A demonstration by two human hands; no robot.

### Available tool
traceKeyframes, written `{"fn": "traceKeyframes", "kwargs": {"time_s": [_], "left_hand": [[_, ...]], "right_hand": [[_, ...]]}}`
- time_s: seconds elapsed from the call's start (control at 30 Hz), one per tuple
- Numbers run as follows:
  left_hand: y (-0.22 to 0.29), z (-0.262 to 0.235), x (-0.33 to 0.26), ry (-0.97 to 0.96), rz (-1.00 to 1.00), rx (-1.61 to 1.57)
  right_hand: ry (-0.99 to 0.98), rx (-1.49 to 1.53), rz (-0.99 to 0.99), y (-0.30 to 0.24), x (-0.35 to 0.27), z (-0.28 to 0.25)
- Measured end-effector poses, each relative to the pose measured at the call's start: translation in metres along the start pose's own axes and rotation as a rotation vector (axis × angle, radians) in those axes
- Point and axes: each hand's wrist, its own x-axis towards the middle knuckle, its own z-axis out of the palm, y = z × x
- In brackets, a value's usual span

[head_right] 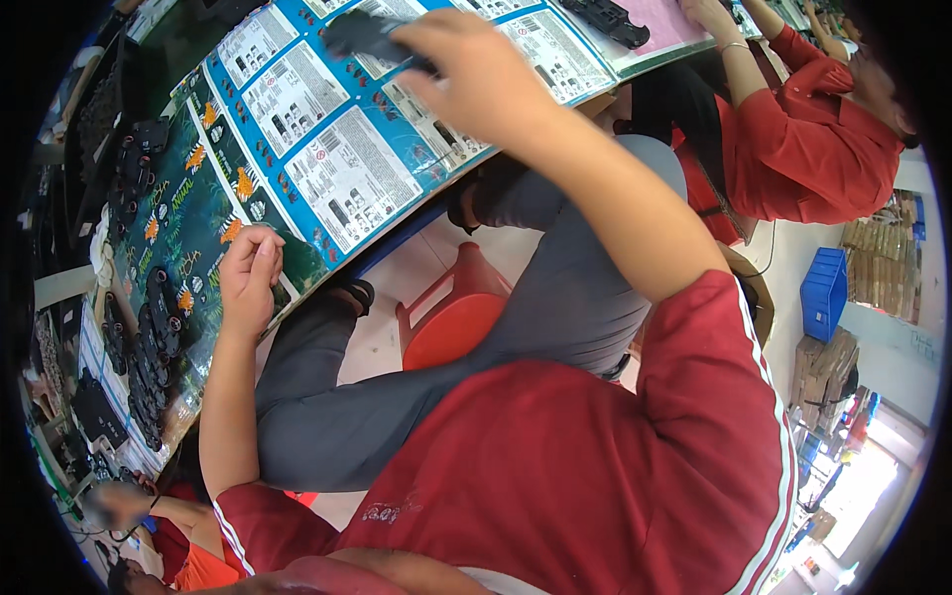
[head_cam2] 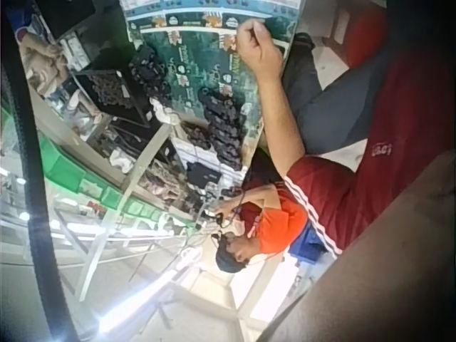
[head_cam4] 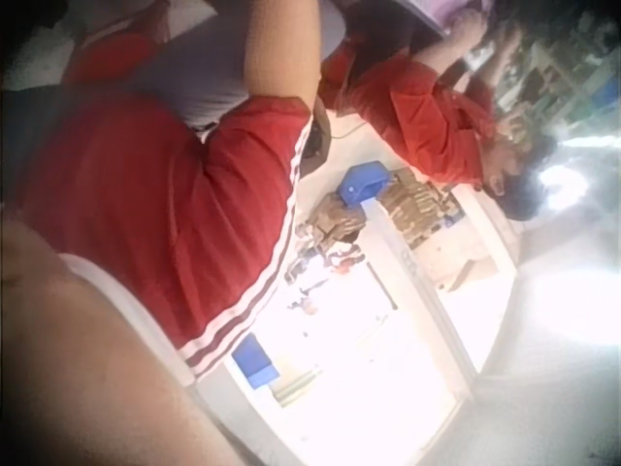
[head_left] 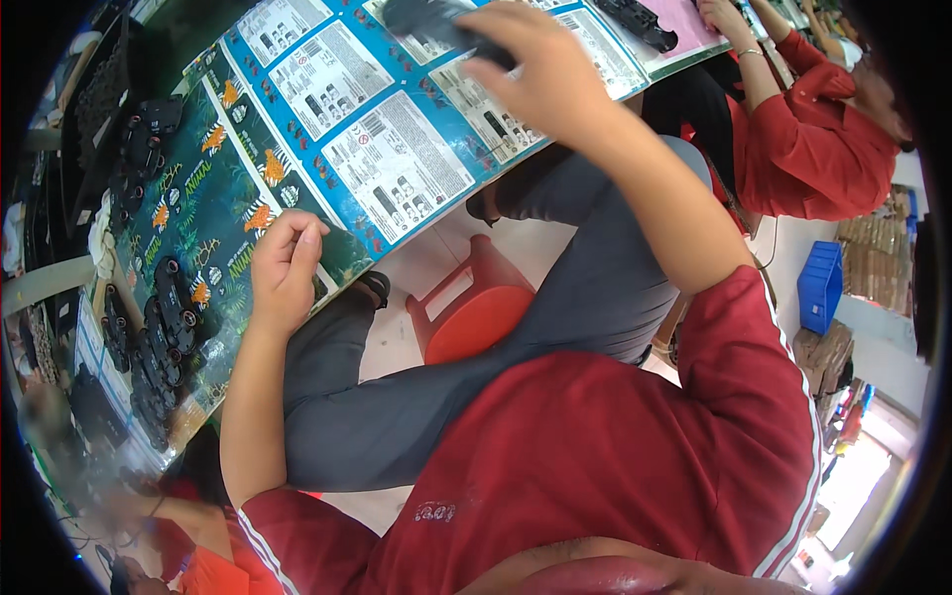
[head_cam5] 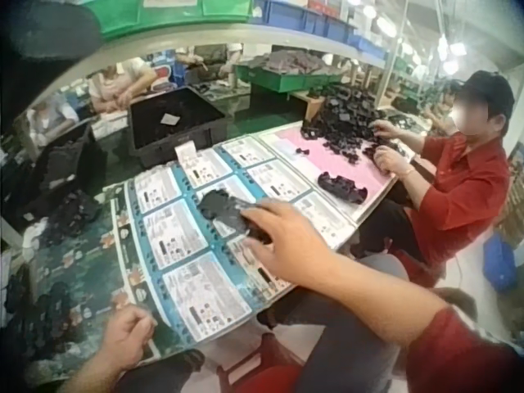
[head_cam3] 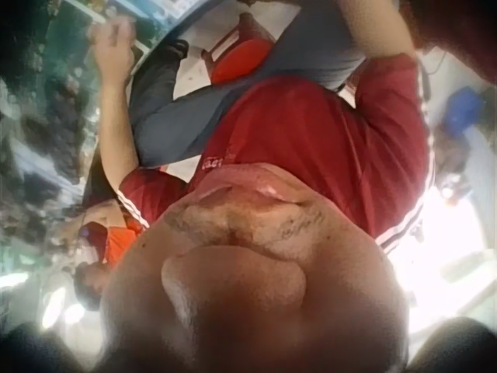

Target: The person assembles toy cars by fitting components onto toy car chassis and placing them on the table by hand.

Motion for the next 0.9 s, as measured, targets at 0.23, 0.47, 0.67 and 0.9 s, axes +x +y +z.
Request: {"fn": "traceKeyframes", "kwargs": {"time_s": [0.23, 0.47, 0.67, 0.9], "left_hand": [[0.000, -0.004, 0.000, -0.010, 0.013, 0.114], [-0.002, -0.003, 0.003, -0.026, -0.026, 0.064], [-0.002, -0.002, 0.001, -0.019, -0.005, 0.079], [0.004, -0.002, 0.000, -0.003, 0.023, 0.162]], "right_hand": [[0.034, -0.401, 0.267, 0.074, -0.008, -0.113], [-0.110, -0.590, 0.192, 0.192, -0.047, -0.145], [-0.271, -0.500, 0.354, 0.216, -0.040, -0.138], [-0.182, -0.503, 0.230, 0.210, -0.050, -0.116]]}}
